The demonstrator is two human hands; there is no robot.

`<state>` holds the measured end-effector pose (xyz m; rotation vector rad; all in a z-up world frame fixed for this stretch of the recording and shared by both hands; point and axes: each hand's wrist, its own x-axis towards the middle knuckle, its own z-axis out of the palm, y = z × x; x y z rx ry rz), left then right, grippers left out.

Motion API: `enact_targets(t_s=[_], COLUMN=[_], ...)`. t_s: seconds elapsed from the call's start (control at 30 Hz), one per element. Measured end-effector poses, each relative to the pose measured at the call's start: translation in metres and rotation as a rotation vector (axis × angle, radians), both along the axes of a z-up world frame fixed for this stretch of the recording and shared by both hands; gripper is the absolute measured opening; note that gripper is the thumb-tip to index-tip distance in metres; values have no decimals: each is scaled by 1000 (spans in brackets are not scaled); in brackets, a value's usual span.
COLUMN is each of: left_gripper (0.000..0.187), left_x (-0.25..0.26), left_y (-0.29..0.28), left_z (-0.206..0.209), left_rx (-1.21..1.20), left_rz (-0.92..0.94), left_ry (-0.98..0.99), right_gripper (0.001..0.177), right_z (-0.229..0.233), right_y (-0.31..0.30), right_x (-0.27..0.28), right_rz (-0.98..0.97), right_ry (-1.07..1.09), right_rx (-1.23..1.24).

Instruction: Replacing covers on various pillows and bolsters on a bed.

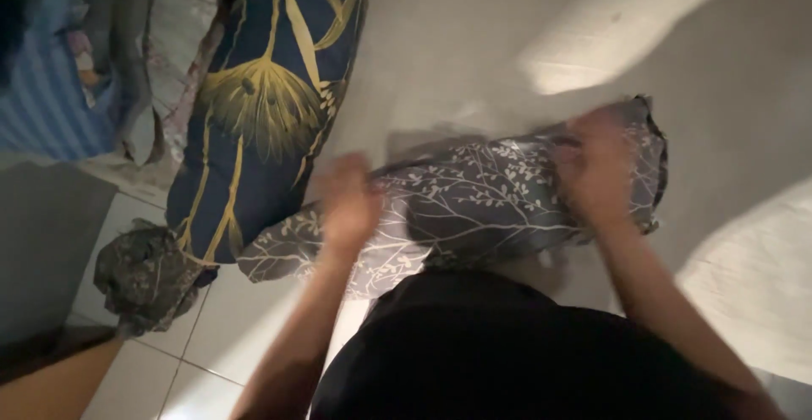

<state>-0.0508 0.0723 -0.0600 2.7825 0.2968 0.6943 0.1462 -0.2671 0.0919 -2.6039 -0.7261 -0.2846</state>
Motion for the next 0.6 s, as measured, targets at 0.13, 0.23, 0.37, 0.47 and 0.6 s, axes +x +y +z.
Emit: enact_targets(t_s=[0.13,0.23,0.37,0.47,0.6], left_gripper=[74,75,87,99,102], left_x=[25,20,17,-1,-1], left_y=[-90,-91,-61,-47,-75], left_z=[54,37,33,38,42], left_rx=[-145,-98,-173,-178,-156], left_rz=[-192,-297,-170,-145,-297], left_ry=[275,508,775,695,505], right_gripper=[38,51,59,66,74], right_z=[-44,-101,-46,-38,-63], right_y=[58,35,25,20,24], right_x=[-44,-45,-30,-28,-50], right_rz=[304,472,194,125,245], right_ry=[170,79,209,219,141], right_rx=[-505,-502,-532,-522,-523])
